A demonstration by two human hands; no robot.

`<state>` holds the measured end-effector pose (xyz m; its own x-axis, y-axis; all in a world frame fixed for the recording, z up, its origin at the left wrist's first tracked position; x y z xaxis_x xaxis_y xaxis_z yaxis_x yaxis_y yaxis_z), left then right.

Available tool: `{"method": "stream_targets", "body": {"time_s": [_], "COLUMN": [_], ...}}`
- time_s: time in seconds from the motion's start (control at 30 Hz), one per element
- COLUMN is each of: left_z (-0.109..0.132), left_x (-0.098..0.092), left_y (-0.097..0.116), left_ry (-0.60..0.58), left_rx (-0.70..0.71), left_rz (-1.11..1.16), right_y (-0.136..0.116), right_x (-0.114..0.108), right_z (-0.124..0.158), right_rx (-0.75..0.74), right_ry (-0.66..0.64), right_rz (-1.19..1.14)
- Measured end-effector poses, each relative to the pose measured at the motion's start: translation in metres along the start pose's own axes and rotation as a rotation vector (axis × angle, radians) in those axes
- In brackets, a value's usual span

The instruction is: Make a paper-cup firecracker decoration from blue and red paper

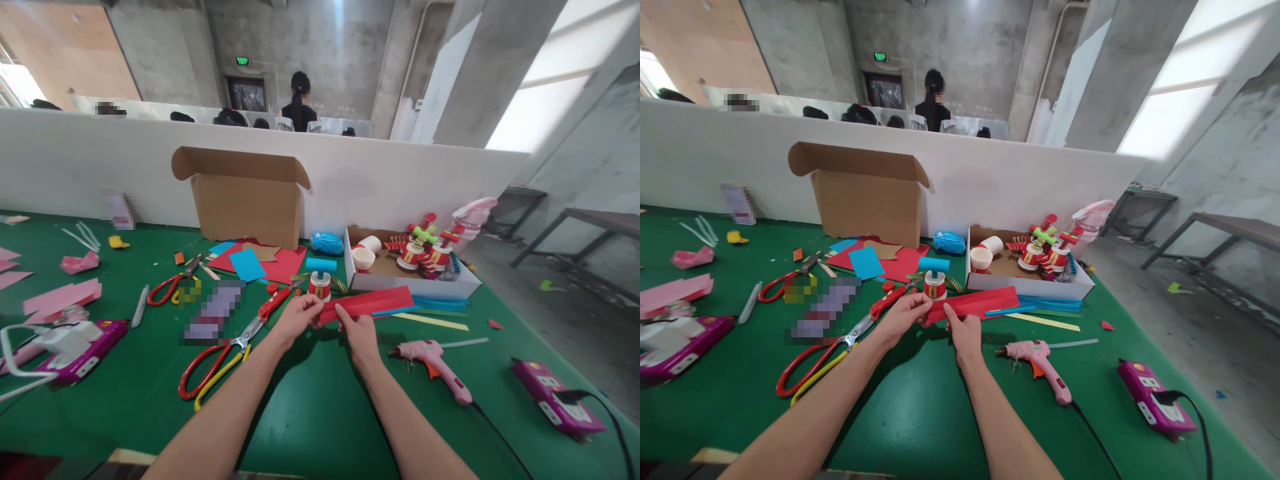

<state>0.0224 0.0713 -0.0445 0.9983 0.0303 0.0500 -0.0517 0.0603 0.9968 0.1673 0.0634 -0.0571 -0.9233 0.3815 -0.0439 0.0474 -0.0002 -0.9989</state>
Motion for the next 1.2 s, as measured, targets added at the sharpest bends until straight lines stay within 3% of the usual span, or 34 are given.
{"method": "stream_targets", "body": {"time_s": [0.17,0.47,0.63,0.8,1.07,1.2], "left_z": [-0.0002,-0.0027,-0.0014,-0.0015,-0.0042,-0.0035], "left_x": [0.0014,0.0003,0.0004,0.0015,-0.0025,-0.001], "left_y": [-0.0012,-0.0072,-0.0067,-0.008,-0.0068,-0.0085], "left_ry": [-0.035,-0.092,-0.112,-0.107,-0.008,-0.062], "left_rx": [0.051,0.0,-0.011,-0.019,0.0,0.008], "left_rz": [-0.135,-0.195,-0.204,-0.154,-0.094,-0.143], "right_y": [-0.0057,-0.0087,-0.0099,-0.0089,-0.005,-0.007], "right_x": [0.0022,-0.0023,-0.0011,0.0033,0.0016,0.0012], "right_z": [0.0031,-0.0057,-0.0037,0.0005,-0.0013,0.0004], "right_rx": [-0.016,-0.028,0.042,0.068,0.048,0.035], "right_ry": [-0.095,-0.026,-0.02,-0.117,-0.077,-0.083], "right_rz": [0.044,-0.123,-0.21,-0.173,-0.108,-0.085]}}
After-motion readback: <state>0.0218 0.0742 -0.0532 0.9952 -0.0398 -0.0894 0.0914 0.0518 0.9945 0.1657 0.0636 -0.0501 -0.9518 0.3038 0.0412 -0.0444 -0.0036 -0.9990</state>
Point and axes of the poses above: each hand's wrist, its own z-axis away from the middle knuckle, its own x-axis out of the palm, y = z × x, the point moved 3 cm from there along -z, towards the middle knuckle, and after that the axes turned 13 degrees about y, right-handed, at the moved point
